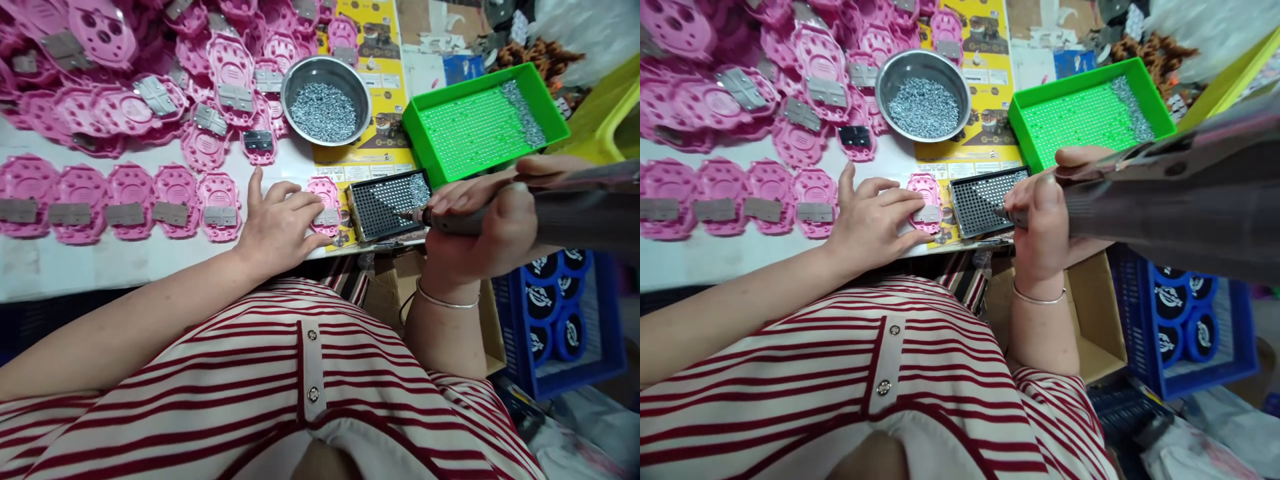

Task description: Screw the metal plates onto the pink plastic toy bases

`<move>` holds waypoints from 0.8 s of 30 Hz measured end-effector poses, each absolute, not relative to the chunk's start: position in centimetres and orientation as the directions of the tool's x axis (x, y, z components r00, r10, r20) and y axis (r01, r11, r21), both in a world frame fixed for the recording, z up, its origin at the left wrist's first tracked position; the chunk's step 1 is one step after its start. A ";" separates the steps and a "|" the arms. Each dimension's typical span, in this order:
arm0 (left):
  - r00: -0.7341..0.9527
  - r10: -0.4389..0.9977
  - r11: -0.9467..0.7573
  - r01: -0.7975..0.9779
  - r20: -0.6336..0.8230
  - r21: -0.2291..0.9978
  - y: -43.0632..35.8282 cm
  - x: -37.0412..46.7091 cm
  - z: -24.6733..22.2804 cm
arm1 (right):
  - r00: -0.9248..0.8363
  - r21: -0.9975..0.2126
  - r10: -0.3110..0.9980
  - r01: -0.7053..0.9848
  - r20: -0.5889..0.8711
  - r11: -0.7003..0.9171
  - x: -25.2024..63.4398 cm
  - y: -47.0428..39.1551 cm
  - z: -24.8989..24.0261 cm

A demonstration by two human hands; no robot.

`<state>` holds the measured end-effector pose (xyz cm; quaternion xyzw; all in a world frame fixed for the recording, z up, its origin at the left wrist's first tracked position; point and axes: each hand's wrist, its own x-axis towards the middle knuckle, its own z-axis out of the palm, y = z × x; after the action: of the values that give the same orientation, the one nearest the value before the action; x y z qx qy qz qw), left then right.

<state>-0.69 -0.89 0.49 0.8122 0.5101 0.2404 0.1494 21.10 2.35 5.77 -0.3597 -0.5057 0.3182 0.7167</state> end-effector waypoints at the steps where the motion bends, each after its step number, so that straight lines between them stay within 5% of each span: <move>1: 0.365 0.900 -0.435 0.755 0.237 0.490 -0.9 -0.7 0.5 | 0.338 -0.774 0.741 -0.052 0.580 0.630 21.0 2.4 5.6; 3: 0.368 0.899 -0.438 0.756 0.239 0.486 -1.0 -0.8 0.5 | 0.397 -0.667 0.606 0.021 0.689 0.745 20.7 2.7 5.1; 10: 0.372 0.899 -0.438 0.773 0.230 0.459 -1.0 -0.8 0.7 | 0.475 -0.690 0.558 0.161 0.681 0.705 20.8 3.5 4.1; 20: 0.406 0.880 -0.475 0.764 0.248 0.437 -1.0 -1.1 0.6 | 0.436 -0.739 0.633 0.123 0.640 0.663 20.0 2.4 6.3; 24: 0.398 0.849 -0.525 0.712 0.349 0.466 -0.5 -0.7 0.7 | 0.332 -0.836 0.799 -0.053 0.501 0.547 19.3 1.3 7.7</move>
<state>-0.68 -0.54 0.72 0.8271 0.4719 0.2802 0.1216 19.34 1.34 7.73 -0.3746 -0.4977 0.2939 0.7250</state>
